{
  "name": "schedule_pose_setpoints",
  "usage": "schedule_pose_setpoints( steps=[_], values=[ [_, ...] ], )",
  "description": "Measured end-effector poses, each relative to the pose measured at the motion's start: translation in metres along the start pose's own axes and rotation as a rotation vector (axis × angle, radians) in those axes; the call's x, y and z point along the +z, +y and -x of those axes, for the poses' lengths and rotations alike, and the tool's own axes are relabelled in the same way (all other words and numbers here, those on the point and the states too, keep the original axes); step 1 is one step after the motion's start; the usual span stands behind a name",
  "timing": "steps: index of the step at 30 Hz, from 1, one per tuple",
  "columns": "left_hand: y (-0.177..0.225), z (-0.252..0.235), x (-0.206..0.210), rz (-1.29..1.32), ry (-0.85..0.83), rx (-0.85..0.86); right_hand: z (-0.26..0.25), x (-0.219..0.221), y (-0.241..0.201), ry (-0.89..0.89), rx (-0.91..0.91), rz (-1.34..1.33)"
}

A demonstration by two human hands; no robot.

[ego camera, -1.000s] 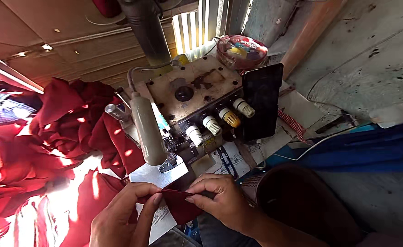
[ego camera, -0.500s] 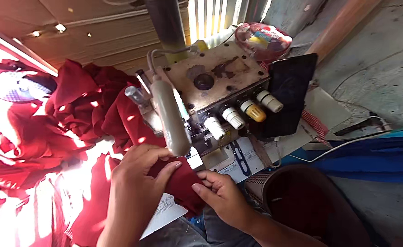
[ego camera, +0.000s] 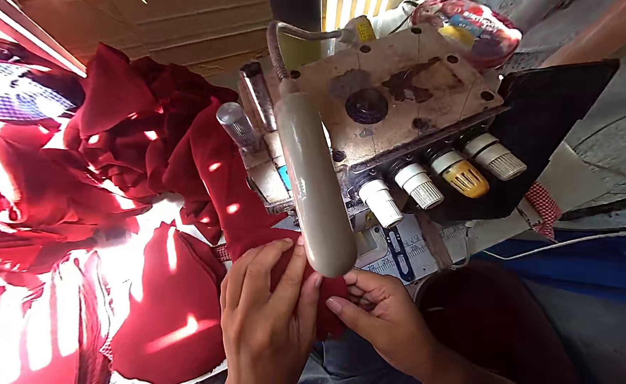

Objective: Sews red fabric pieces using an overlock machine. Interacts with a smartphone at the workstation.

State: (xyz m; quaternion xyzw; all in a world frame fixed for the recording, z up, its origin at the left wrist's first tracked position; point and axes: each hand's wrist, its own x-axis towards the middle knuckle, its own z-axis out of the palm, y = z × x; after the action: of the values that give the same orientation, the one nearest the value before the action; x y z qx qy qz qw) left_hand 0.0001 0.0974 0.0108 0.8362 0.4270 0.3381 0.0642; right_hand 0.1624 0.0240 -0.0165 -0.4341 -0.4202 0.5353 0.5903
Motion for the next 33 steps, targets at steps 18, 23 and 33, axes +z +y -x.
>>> schedule_pose_setpoints(
  steps=[18, 23, 33],
  values=[
    [-0.018, -0.006, 0.010, -0.033, 0.061, 0.090, -0.004, 0.005, 0.007, 0.012, 0.062, -0.034],
    [-0.023, -0.004, 0.009, -0.025, 0.044, 0.103, -0.005, 0.005, 0.012, 0.023, 0.037, -0.030],
    [-0.003, -0.001, -0.013, 0.082, 0.164, 0.010, 0.011, 0.012, 0.016, 0.144, -0.042, 0.104]
  ],
)
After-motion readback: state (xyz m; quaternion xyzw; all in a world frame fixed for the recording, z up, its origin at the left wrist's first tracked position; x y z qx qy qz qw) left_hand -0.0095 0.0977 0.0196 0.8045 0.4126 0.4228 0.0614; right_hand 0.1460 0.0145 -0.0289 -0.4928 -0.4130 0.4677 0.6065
